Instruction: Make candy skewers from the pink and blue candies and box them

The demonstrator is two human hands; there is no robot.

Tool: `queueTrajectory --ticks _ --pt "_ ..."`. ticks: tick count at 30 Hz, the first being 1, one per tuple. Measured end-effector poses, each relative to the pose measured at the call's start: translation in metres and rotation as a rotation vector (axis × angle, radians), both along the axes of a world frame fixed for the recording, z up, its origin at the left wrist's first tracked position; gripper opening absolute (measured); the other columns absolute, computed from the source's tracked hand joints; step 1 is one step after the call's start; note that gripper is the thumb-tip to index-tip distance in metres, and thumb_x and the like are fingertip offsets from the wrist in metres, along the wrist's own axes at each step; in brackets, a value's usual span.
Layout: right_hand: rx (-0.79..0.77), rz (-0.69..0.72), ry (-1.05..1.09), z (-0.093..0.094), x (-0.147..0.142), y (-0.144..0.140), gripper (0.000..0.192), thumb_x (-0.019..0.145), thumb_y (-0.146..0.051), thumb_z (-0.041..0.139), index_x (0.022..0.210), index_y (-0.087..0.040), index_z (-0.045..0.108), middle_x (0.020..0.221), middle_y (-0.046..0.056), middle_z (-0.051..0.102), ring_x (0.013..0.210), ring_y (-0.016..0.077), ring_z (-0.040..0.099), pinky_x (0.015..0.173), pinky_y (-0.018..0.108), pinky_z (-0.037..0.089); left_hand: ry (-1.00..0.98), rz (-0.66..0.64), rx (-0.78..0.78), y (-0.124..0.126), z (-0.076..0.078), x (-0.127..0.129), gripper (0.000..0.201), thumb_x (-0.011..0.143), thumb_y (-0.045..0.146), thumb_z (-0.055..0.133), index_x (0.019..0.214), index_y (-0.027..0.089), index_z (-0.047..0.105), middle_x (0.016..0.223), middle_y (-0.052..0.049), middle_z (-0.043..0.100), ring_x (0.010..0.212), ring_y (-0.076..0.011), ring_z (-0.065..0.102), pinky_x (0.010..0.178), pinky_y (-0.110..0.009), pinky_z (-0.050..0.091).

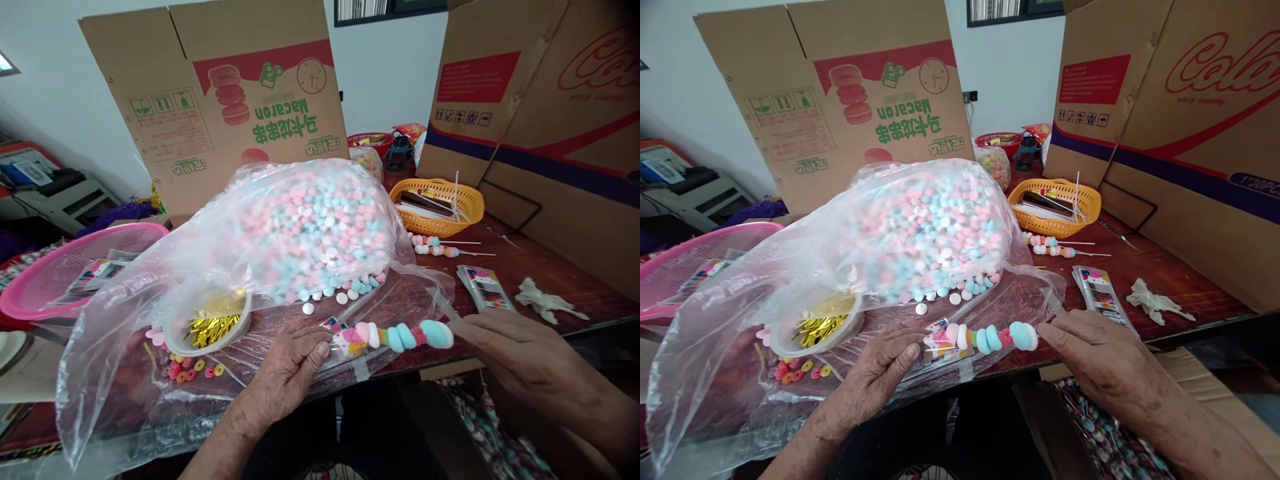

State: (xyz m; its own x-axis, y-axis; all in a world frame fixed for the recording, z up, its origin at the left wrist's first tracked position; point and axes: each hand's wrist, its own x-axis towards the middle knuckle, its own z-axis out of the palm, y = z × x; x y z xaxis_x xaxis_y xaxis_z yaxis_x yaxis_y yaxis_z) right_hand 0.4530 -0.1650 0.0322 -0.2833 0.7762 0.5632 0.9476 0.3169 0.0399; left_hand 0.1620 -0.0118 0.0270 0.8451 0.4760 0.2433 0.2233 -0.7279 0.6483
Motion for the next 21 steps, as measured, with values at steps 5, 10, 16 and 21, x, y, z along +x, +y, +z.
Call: queueTrajectory --ticks 5,10,16,21 --pt "-0.084 -0.001 -0.016 0.0 0.004 -0.002 0.031 0.086 -0.005 0.039 0.101 -0.019 0.063 0.087 0.007 0.07 0.077 0.0175 0.064 0.065 0.03 0.051 0.03 -0.041 0.086 -0.002 -0.001 0.002 0.023 0.094 0.021 0.041 0.097 0.021 0.063 0.101 -0.003 0.07 0.099 -0.0178 0.06 0.098 -0.037 0.038" --pt "-0.106 -0.029 0.001 -0.005 0.01 -0.005 0.032 0.086 -0.007 0.04 0.106 -0.02 0.061 0.093 0.009 0.069 0.084 0.0197 0.065 0.069 0.032 0.052 0.024 -0.008 0.127 0.0 -0.001 0.001 0.025 0.095 0.023 0.039 0.098 0.02 0.063 0.099 -0.005 0.07 0.096 -0.0187 0.061 0.093 -0.037 0.041" --pt "-0.155 0.049 0.085 0.001 0.003 -0.003 0.03 0.089 -0.008 0.039 0.109 -0.023 0.057 0.086 0.005 0.068 0.078 0.0163 0.063 0.067 0.029 0.049 0.071 -0.099 0.145 -0.002 0.004 0.004 0.023 0.094 0.022 0.041 0.103 0.021 0.062 0.097 -0.004 0.07 0.093 -0.0185 0.062 0.093 -0.039 0.04" --pt "-0.161 0.046 0.153 0.004 -0.009 0.006 0.028 0.086 -0.005 0.038 0.099 -0.019 0.059 0.085 0.006 0.069 0.076 0.0143 0.065 0.065 0.024 0.052 0.087 -0.111 0.148 -0.006 0.006 0.009 0.024 0.095 0.024 0.039 0.098 0.02 0.063 0.091 -0.003 0.071 0.085 -0.0171 0.063 0.087 -0.036 0.042"
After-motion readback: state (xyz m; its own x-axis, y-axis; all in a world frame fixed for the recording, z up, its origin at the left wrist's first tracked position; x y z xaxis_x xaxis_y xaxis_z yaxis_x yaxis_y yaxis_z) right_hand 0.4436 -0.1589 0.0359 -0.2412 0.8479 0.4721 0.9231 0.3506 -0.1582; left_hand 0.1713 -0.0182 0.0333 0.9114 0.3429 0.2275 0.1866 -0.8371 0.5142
